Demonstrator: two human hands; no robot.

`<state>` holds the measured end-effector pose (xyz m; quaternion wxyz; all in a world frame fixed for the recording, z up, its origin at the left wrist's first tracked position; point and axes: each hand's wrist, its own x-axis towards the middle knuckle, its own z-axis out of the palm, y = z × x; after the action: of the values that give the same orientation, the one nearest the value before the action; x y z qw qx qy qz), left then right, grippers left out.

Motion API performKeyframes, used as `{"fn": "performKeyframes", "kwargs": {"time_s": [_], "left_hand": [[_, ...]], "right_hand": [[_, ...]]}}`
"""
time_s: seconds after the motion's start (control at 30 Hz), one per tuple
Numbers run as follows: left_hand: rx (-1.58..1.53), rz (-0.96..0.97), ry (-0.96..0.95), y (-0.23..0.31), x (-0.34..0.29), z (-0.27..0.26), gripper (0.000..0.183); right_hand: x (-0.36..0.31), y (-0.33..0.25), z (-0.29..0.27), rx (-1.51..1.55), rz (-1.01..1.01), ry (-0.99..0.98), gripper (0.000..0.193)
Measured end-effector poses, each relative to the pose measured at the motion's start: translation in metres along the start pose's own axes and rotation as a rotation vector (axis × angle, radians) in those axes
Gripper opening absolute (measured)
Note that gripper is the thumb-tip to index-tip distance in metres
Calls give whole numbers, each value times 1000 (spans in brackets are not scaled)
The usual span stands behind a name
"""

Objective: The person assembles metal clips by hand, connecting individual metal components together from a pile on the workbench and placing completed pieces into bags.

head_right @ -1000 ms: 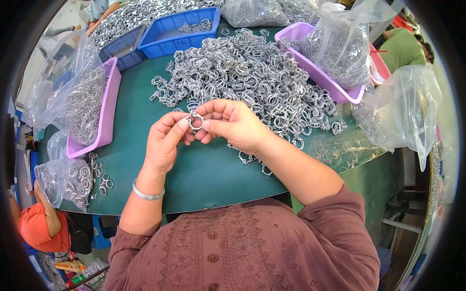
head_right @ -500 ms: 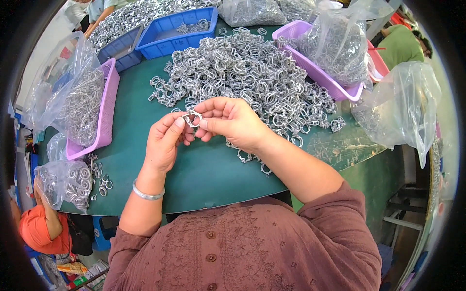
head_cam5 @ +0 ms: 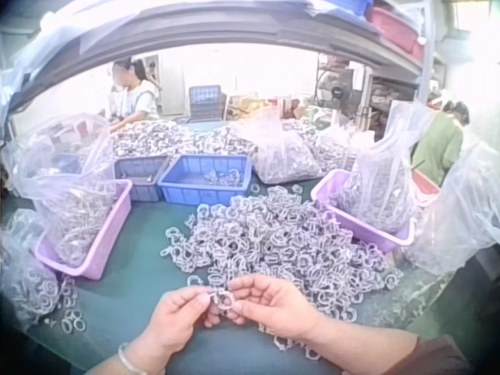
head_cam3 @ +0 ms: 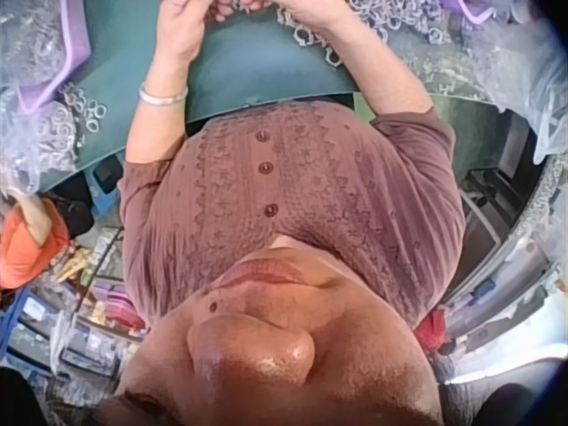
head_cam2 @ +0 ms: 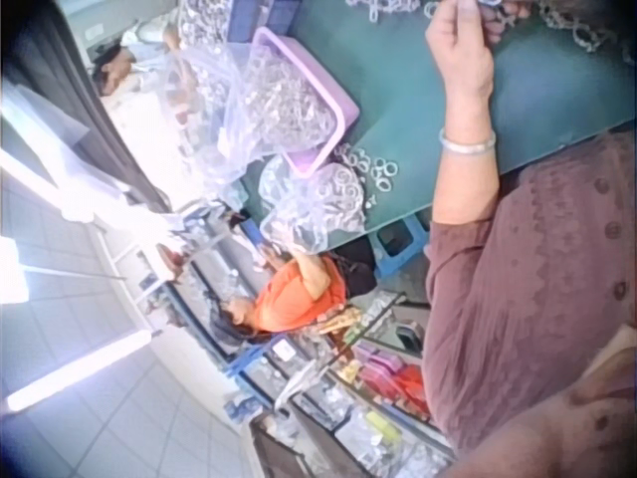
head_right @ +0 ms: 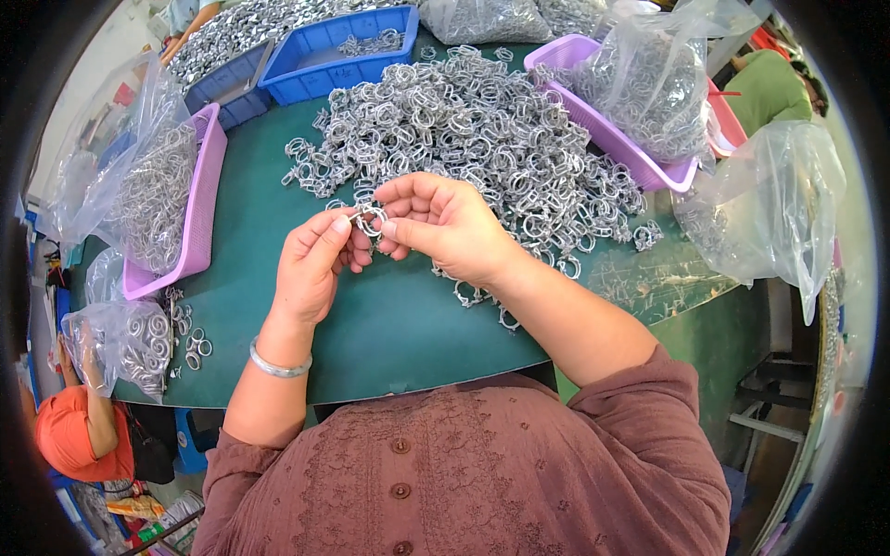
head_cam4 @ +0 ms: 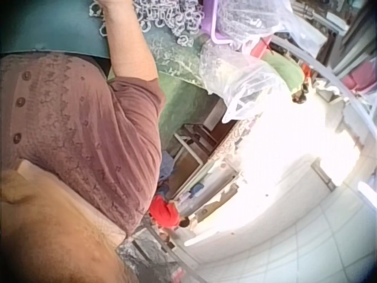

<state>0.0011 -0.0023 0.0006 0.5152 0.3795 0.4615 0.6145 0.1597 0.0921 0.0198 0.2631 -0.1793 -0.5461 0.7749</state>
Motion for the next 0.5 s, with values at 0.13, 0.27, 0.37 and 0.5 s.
{"fn": "performKeyframes", "kwargs": {"time_s": [0.13,0.27,0.37,0.5], "left_hand": [[-4,-17,-9,-1,0,-1,23],[-16,-30,-11,-2,0,-2,22],[-23,-41,-12,-2,0,-2,22],[-14,-57,-29,0,0,-1,22]], "right_hand": [[-1,-1,1,11,6,13,30],[-1,-2,2,14,0,23,30],[-1,-2,2,2,2,40,30],[-1,-2,1,-5,-3,37,29]]}}
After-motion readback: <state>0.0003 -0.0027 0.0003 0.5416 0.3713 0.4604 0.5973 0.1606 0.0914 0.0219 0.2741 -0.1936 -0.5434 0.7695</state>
